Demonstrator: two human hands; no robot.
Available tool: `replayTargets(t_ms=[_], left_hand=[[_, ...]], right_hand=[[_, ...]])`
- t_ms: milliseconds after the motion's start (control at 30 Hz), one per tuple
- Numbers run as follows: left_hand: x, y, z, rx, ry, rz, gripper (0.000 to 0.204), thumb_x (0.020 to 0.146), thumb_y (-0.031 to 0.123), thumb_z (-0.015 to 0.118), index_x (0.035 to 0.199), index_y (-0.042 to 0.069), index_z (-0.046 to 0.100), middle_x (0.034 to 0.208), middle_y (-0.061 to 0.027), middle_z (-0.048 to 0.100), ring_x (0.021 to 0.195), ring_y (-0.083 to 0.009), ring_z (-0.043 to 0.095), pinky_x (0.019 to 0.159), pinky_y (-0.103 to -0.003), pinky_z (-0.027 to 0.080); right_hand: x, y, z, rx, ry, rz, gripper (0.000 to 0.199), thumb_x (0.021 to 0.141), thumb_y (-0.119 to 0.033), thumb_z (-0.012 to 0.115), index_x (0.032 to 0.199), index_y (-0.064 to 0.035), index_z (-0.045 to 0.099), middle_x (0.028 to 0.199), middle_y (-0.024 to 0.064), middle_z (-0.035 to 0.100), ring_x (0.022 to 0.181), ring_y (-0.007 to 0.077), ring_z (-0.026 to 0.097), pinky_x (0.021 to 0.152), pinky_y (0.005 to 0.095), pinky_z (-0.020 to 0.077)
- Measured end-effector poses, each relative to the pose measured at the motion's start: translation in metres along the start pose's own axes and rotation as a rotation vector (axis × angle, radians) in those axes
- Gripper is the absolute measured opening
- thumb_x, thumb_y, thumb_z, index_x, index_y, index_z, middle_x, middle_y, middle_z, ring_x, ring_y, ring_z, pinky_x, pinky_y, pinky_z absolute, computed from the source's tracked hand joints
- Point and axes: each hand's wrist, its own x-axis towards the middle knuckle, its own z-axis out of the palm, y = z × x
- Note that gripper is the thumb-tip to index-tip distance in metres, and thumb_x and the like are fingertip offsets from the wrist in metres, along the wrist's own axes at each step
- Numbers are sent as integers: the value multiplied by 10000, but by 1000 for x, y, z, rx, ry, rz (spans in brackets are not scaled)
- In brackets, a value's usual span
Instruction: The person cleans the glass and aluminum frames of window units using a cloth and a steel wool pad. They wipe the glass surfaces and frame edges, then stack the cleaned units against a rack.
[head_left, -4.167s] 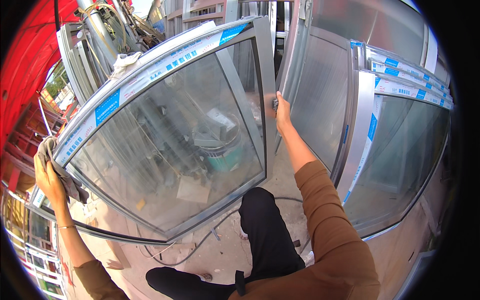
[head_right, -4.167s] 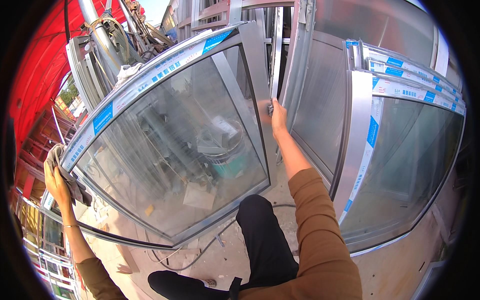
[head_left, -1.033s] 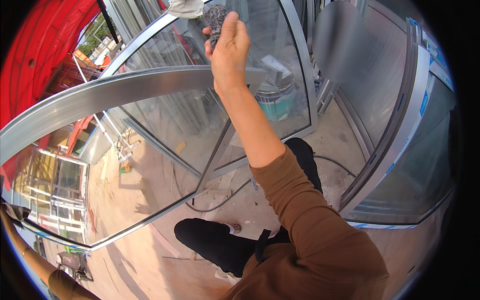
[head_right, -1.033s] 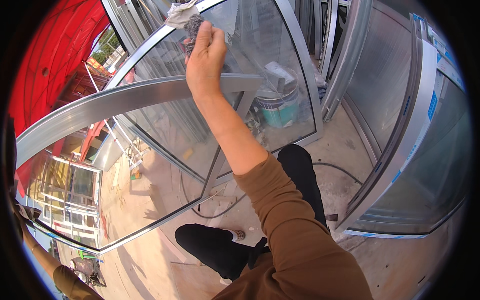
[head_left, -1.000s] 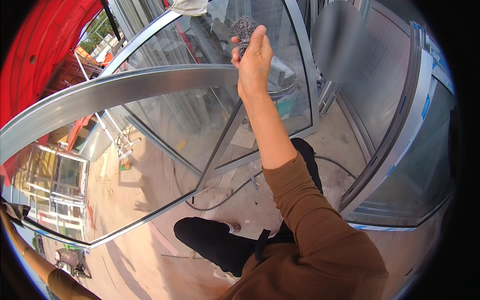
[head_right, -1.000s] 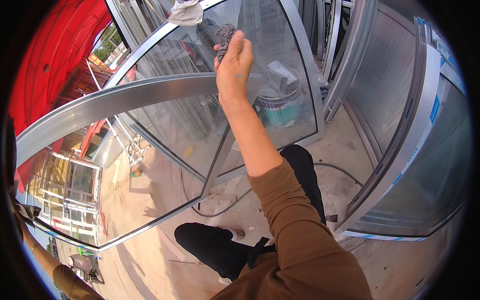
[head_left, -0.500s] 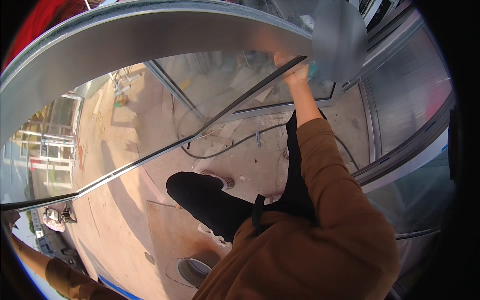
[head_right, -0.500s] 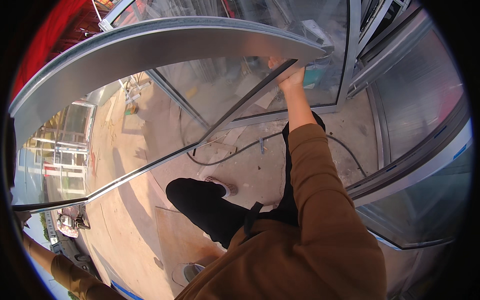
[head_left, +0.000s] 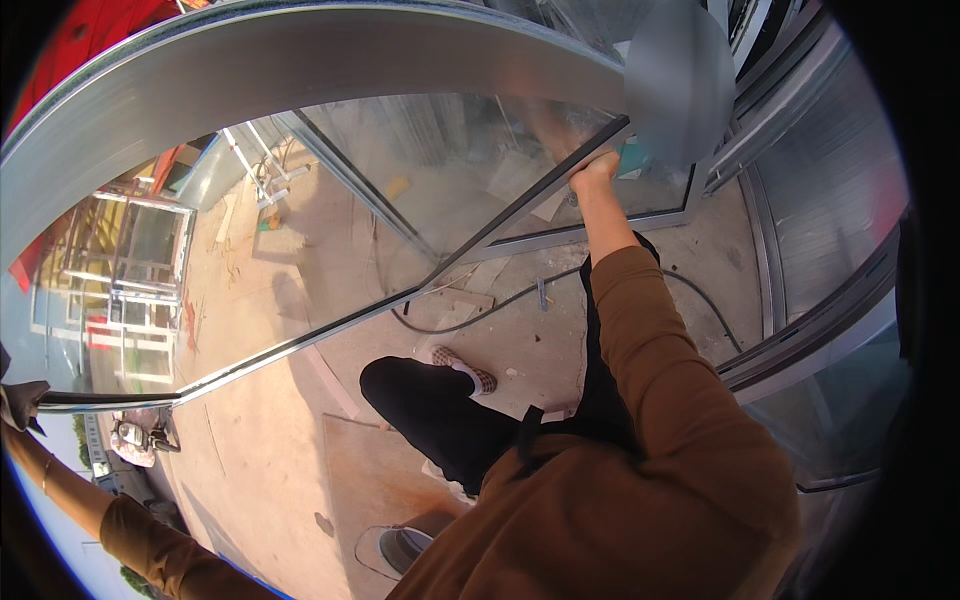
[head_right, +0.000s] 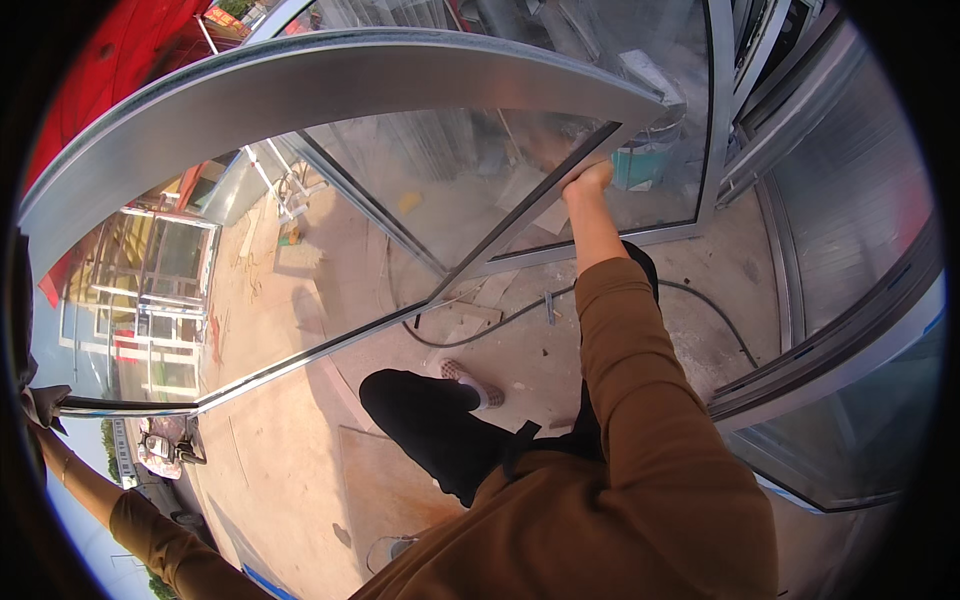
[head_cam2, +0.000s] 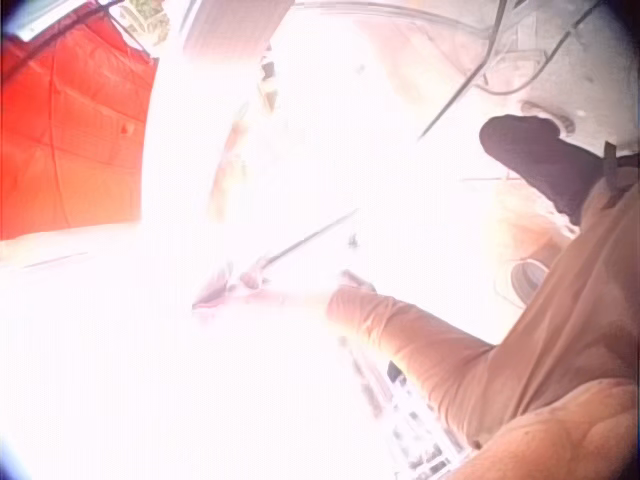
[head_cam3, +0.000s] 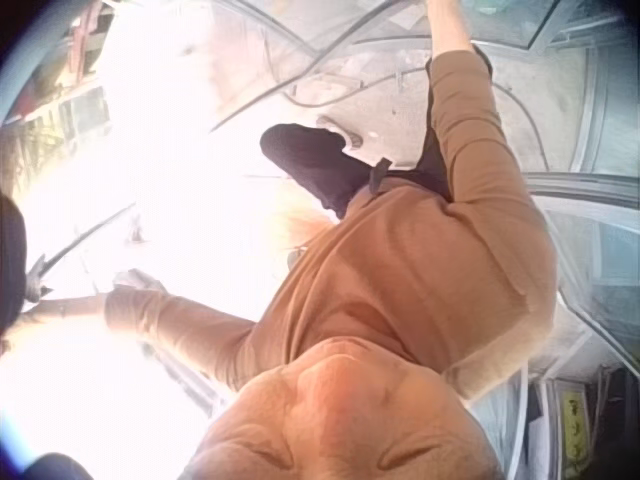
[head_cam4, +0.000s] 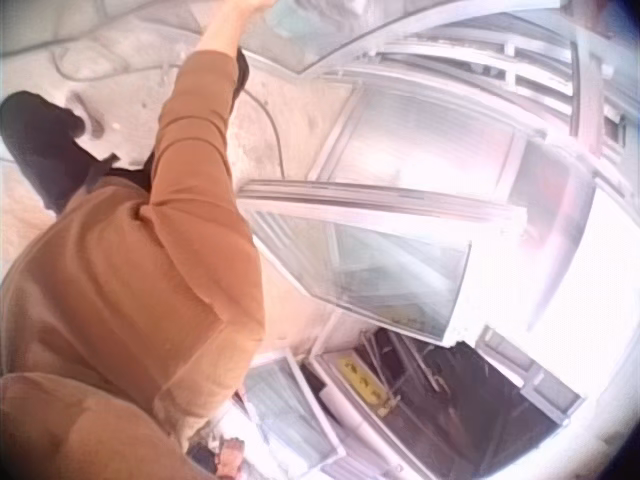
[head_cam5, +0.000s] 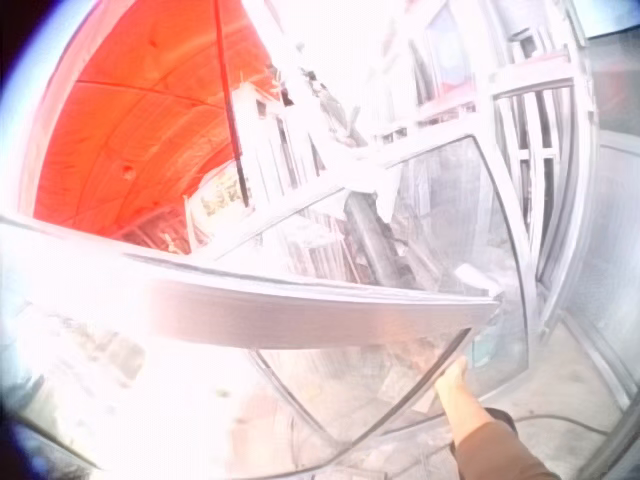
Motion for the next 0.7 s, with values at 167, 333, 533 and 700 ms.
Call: replayTargets(t_ms=[167, 333, 533, 700], left_hand=[[-4, -12, -5, 1, 5, -15, 930, 926, 775, 701, 1183, -117, 751, 1054, -205, 794, 977, -269, 726, 930, -421, 564], [-15, -21, -7, -18, 14, -45, 951, 920, 788, 698, 1173, -128, 752, 1054, -210, 793, 980, -270, 725, 932, -424, 563], [-20, -27, -12, -60, 25, -81, 978, 913, 804, 695, 1162, -140, 753, 1055, -216, 792, 984, -271, 723, 935, -428, 562], [-16, -31, -3, -71, 32, -134, 999, 908, 817, 693, 1152, -151, 753, 1056, -221, 791, 987, -272, 722, 937, -431, 562]], right_hand=[[-1, -44, 16, -12, -59, -37, 479, 1119, -378, 368, 1371, -90, 657, 1330, 111, 680, 1196, 325, 691, 1062, 486, 576], [-24, -105, 24, -50, -147, -267, 364, 1125, -315, 378, 1202, -90, 654, 1134, 120, 706, 1071, 319, 729, 937, 478, 639], [-77, -201, 49, -29, -172, -454, 427, 1059, -260, 400, 1265, -17, 684, 1269, 139, 700, 1175, 306, 691, 1042, 457, 557], [-105, -278, 45, 13, -74, -484, 421, 1071, -268, 407, 1262, -20, 689, 1324, 132, 704, 1265, 295, 681, 1106, 463, 532]])
